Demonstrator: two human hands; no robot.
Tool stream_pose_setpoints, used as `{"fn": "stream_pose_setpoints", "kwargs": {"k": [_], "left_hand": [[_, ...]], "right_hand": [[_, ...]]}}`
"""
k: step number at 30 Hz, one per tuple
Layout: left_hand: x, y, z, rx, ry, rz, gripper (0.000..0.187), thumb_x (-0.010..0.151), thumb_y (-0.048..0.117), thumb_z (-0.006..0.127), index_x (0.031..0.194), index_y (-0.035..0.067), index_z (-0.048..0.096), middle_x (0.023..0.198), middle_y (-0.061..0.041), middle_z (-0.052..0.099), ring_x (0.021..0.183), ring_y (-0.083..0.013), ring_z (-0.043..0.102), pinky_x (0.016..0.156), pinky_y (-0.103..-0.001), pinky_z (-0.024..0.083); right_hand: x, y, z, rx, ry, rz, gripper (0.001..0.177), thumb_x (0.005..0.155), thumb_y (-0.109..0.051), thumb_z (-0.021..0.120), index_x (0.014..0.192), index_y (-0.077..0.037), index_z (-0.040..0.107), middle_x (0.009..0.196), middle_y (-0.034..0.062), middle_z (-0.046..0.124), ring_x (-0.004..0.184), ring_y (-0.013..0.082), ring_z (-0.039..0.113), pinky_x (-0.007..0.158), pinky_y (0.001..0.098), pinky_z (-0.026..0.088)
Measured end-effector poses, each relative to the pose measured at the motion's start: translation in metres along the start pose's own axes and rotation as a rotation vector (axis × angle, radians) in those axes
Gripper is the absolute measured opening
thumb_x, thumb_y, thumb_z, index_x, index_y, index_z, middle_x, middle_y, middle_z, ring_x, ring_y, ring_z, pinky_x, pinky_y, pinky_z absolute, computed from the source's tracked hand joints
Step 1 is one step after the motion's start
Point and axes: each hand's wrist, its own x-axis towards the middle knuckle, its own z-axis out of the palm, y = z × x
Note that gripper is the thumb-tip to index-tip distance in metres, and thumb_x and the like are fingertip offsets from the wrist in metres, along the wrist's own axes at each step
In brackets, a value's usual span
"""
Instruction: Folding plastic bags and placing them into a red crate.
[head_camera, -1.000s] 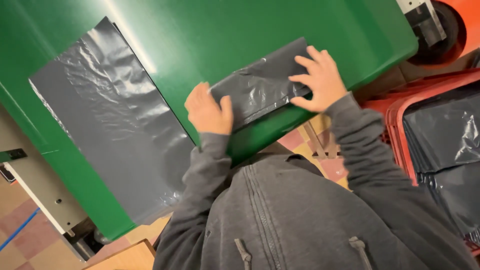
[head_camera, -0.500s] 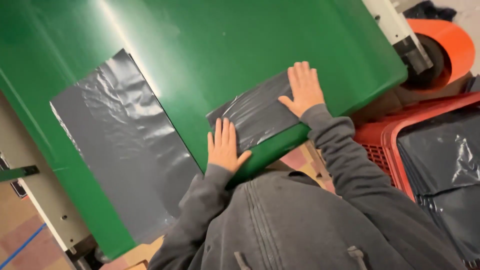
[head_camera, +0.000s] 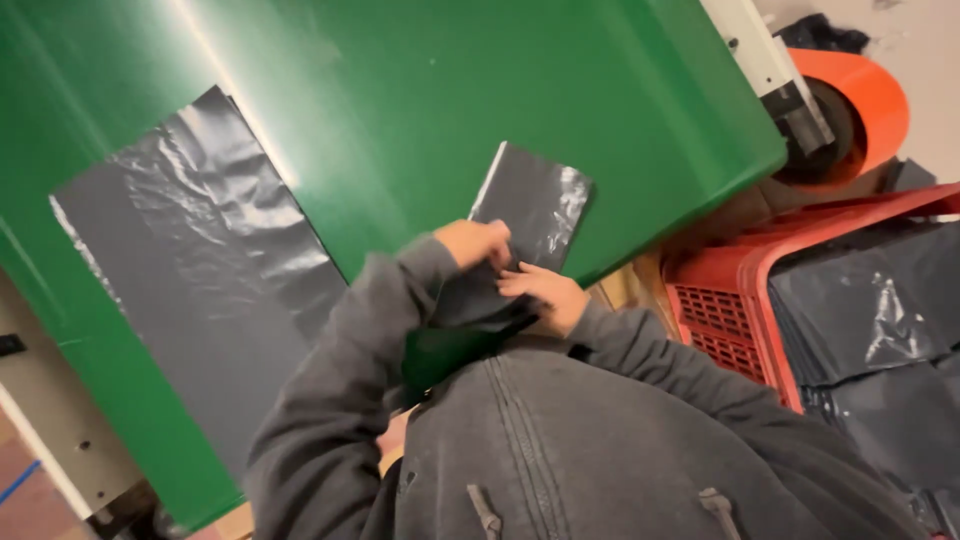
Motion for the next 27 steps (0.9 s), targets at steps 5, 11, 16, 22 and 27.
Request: {"fn": "stream_pose_setpoints", "kwargs": {"k": [5, 11, 16, 22, 27], "left_hand": [[0.037, -0.090, 0.012, -0.569, 0.220, -0.064, 0.060, 0.099, 0.065, 0.032, 0.095, 0.022, 0.074, 0.100, -0.007, 0.074, 0.099, -0.0323, 0.070, 0.087, -0.040, 0.053], [0.014, -0.027, 0.034, -0.057, 0.758, -0.162, 0.051, 0.101, 0.063, 0.049, 0.087, 0.015, 0.054, 0.083, -0.015, 0.067, 0.086, -0.0410, 0.069, 0.074, -0.053, 0.055], [0.063, -0.045, 0.065, 0.031, 0.767, -0.342, 0.051, 0.103, 0.065, 0.037, 0.094, 0.017, 0.051, 0.090, -0.013, 0.068, 0.080, -0.0440, 0.072, 0.074, -0.058, 0.058], [0.074, -0.032, 0.078, 0.219, 1.035, -0.436, 0.033, 0.104, 0.052, 0.042, 0.096, 0.020, 0.045, 0.085, -0.011, 0.062, 0.059, -0.0441, 0.069, 0.059, -0.054, 0.060], [0.075, -0.018, 0.065, 0.593, 1.409, -0.444, 0.014, 0.100, 0.029, 0.048, 0.088, 0.021, 0.047, 0.081, -0.001, 0.043, 0.073, -0.0257, 0.061, 0.047, -0.033, 0.055]], "right_hand": [[-0.038, 0.115, -0.003, 0.103, 0.446, 1.195, 0.044, 0.091, -0.064, 0.066, 0.103, -0.022, 0.075, 0.077, 0.0038, 0.070, 0.068, 0.0231, 0.069, 0.065, 0.0382, 0.053], [0.000, 0.082, -0.052, 0.905, 0.519, 1.062, 0.037, 0.108, -0.035, 0.056, 0.139, -0.018, 0.047, 0.123, 0.0240, 0.067, 0.097, 0.0489, 0.073, 0.076, 0.0689, 0.057], [0.017, 0.035, -0.076, 0.516, 0.453, 0.970, 0.034, 0.109, -0.014, 0.046, 0.139, 0.000, 0.038, 0.113, 0.0322, 0.062, 0.077, 0.0493, 0.072, 0.058, 0.0592, 0.063], [0.095, 0.015, -0.043, -0.604, 0.397, -0.014, 0.011, 0.089, -0.029, 0.075, 0.098, -0.022, 0.072, 0.098, -0.0053, 0.069, 0.093, 0.0204, 0.067, 0.090, 0.0356, 0.056], [0.125, 0.034, -0.032, -0.798, -0.067, -0.213, 0.074, 0.106, -0.060, 0.033, 0.152, -0.004, 0.044, 0.161, 0.0206, 0.040, 0.151, 0.0483, 0.026, 0.118, 0.0677, 0.013]]}}
